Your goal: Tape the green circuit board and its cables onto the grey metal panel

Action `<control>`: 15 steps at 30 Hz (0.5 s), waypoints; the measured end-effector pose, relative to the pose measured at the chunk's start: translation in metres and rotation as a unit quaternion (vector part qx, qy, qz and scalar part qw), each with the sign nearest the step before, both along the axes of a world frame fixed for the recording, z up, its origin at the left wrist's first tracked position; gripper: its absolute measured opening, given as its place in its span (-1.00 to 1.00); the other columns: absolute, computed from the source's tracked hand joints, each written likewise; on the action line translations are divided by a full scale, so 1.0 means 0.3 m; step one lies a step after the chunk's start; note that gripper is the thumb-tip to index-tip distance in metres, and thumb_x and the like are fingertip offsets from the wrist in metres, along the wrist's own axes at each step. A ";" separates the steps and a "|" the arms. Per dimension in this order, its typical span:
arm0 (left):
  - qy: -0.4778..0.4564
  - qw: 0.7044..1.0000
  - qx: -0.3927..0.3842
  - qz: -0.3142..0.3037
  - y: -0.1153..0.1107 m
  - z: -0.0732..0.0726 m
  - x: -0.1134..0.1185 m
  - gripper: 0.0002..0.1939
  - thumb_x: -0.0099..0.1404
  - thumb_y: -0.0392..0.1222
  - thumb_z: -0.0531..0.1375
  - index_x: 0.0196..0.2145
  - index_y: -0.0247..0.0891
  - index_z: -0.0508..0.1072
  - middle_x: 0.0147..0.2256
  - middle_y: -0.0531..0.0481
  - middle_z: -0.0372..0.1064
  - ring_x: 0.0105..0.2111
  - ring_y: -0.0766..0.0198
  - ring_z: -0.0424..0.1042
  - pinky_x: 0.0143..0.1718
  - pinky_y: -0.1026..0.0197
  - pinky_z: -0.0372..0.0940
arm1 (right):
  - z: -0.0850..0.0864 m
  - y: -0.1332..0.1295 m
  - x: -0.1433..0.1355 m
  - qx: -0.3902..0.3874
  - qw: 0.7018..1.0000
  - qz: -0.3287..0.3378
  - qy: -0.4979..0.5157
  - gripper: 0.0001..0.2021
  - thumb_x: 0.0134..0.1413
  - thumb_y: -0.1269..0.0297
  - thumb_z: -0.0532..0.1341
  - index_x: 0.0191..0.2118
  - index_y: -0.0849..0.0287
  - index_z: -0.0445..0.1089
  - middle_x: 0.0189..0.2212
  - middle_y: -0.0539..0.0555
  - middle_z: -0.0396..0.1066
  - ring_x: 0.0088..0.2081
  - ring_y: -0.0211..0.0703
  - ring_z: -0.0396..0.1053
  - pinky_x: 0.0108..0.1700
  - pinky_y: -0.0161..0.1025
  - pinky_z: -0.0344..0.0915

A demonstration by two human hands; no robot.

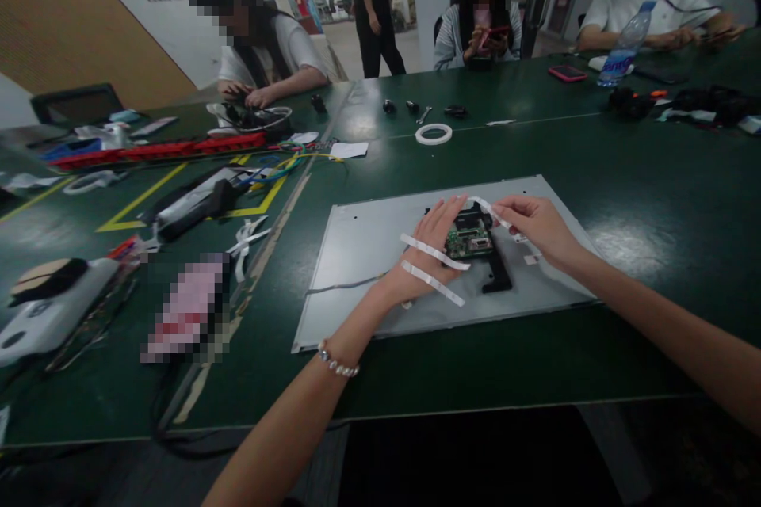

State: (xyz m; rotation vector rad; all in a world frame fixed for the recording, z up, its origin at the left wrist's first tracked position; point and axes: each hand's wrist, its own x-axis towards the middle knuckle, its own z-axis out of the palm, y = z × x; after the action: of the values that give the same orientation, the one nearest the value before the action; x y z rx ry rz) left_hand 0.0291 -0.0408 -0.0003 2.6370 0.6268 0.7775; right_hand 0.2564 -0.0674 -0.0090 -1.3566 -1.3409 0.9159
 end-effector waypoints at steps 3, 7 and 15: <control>-0.025 0.999 0.008 0.041 0.026 -0.008 0.003 -0.21 0.24 -0.19 0.12 0.32 -0.16 -0.18 0.28 -0.22 -0.03 0.28 -0.08 0.00 0.25 -0.22 0.02 | -0.023 0.022 0.028 -0.037 0.999 0.010 -0.027 -0.70 0.00 0.06 0.23 -0.27 0.20 0.50 -0.40 0.07 0.46 -0.41 -0.28 0.34 -0.48 -0.38 0.18; -0.063 0.995 0.000 0.077 0.062 0.011 0.021 -0.43 0.31 -0.20 0.07 0.24 -0.23 0.05 0.21 -0.23 0.14 0.20 0.02 0.16 0.20 -0.13 0.13 | -0.043 0.043 0.046 -0.084 0.995 0.044 -0.036 -0.71 -0.01 0.11 0.24 -0.23 0.19 0.51 -0.40 0.07 0.46 -0.47 -0.32 0.31 -0.53 -0.39 0.13; -0.027 0.997 -0.062 0.029 0.128 0.038 0.101 -0.54 0.40 0.02 -0.01 0.11 -0.32 0.26 0.06 -0.21 0.36 0.06 0.12 0.36 0.10 0.03 0.25 | -0.019 0.048 0.045 -0.139 0.988 0.059 -0.035 -0.74 0.01 0.16 0.22 -0.23 0.22 0.49 -0.42 0.06 0.44 -0.52 -0.37 0.25 -0.55 -0.40 0.10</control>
State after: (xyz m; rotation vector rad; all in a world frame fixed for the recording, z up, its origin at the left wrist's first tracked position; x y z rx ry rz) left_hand 0.0594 -0.0023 0.0112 2.4879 0.7159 0.7958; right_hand 0.2698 -0.0530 -0.0147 -1.5447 -1.3974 1.1796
